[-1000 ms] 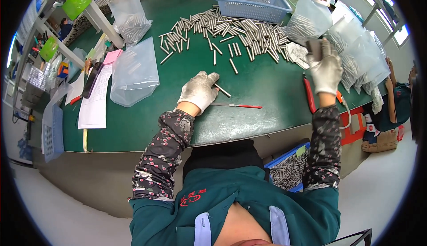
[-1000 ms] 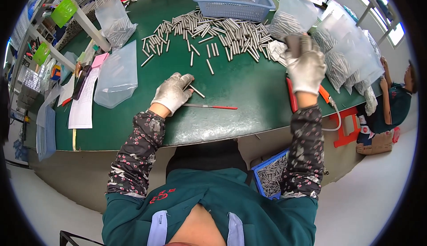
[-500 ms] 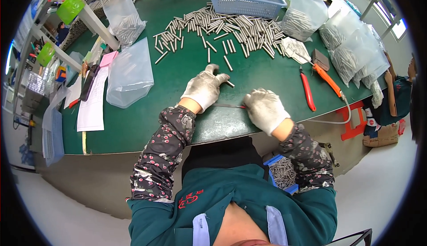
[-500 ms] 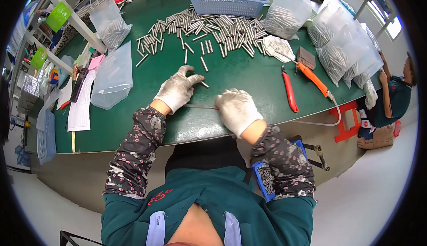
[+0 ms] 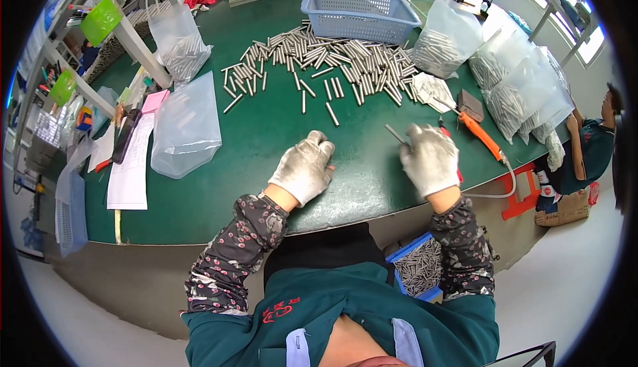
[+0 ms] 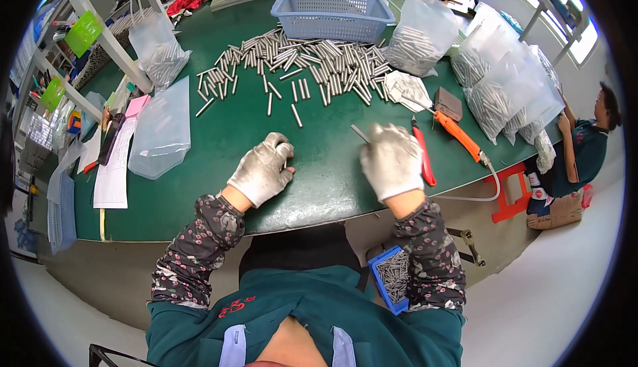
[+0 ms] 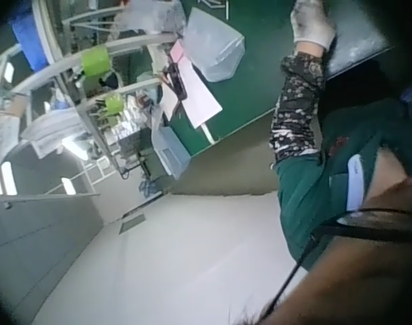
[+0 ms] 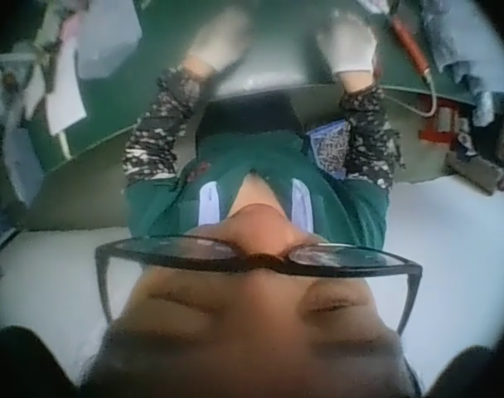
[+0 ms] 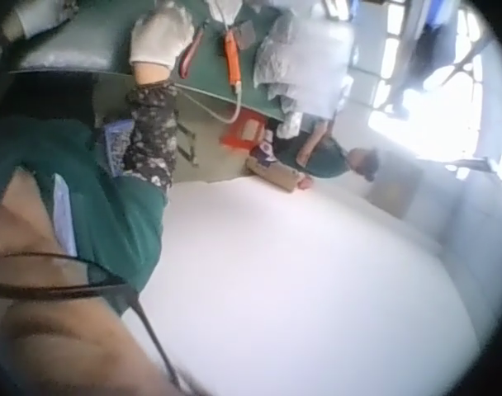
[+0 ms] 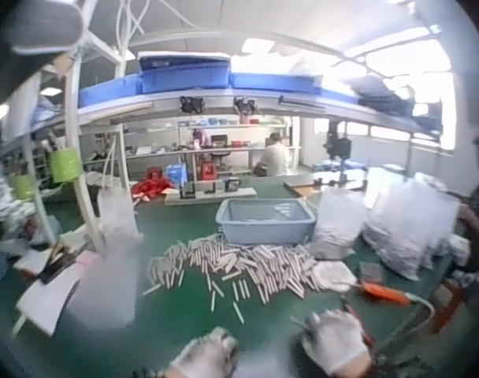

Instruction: Organizing and aligning small metal pins into a storage tray on an assembly line workbench.

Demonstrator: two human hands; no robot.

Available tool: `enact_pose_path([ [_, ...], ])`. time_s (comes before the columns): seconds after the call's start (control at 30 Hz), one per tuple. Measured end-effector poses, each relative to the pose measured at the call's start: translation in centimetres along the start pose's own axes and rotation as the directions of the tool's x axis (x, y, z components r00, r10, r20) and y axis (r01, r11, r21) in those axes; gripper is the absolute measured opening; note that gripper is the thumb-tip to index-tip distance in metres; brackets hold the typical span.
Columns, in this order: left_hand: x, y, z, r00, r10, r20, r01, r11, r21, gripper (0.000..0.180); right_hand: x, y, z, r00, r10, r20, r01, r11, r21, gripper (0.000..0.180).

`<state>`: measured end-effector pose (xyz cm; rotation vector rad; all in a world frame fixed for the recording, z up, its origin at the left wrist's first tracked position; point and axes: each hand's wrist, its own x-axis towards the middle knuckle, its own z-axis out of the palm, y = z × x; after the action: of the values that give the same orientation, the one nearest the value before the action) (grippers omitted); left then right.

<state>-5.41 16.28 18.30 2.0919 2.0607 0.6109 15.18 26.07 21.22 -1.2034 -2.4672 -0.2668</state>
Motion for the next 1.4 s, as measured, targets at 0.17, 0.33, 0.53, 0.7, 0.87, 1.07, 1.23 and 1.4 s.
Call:
enact_pose_path([
  [0.17, 0.1, -0.6, 0.9, 0.994, -0.080, -0.080, 0.076, 0.996, -0.048, 0.025, 6.3, -3.3, 4.5, 0.993, -0.099, -0.060, 0.111, 0.958, 0.265, 0.037],
  [0.33, 0.3, -1.4, 1.5, 0.978, -0.094, -0.188, 0.076, 0.992, -0.098, 0.033, 10.2, -3.4, 10.0, 0.980, 0.025, 0.198, -0.049, 0.992, 0.115, 0.065],
  [0.53, 0.8, -2.5, 1.2, 0.961, -0.126, -0.246, 0.109, 0.991, -0.080, 0.052, 8.1, -5.9, 10.3, 0.978, -0.202, 0.055, 0.173, 0.929, 0.328, 0.039],
  [0.7, 0.8, -2.6, 1.2, 0.969, -0.113, -0.221, 0.101, 0.993, -0.064, 0.054, 3.3, -7.2, 7.5, 0.956, -0.288, 0.063, 0.232, 0.866, 0.443, 0.037],
  [0.87, -1.5, -1.2, 1.5, 0.992, 0.023, -0.124, -0.042, 0.987, -0.153, 0.052, -1.2, -8.0, 4.6, 0.955, -0.295, 0.032, 0.238, 0.824, 0.514, 0.041],
  [1.07, -4.8, 0.4, 0.3, 0.998, -0.059, 0.018, 0.062, 0.928, -0.368, 0.076, -3.2, -5.0, 2.6, 0.964, -0.251, 0.092, 0.075, 0.584, 0.808, 0.047],
  [1.23, -3.9, 1.7, -0.2, 0.998, -0.046, -0.031, 0.043, 0.994, -0.099, 0.095, -2.2, -2.8, 3.0, 0.937, -0.339, 0.082, 0.236, 0.789, 0.568, 0.069],
  [1.4, -3.4, 1.6, 0.0, 0.993, -0.105, 0.060, 0.107, 0.994, -0.025, 0.075, -1.4, -3.7, 3.8, 0.926, -0.371, 0.064, 0.307, 0.841, 0.445, 0.078],
])
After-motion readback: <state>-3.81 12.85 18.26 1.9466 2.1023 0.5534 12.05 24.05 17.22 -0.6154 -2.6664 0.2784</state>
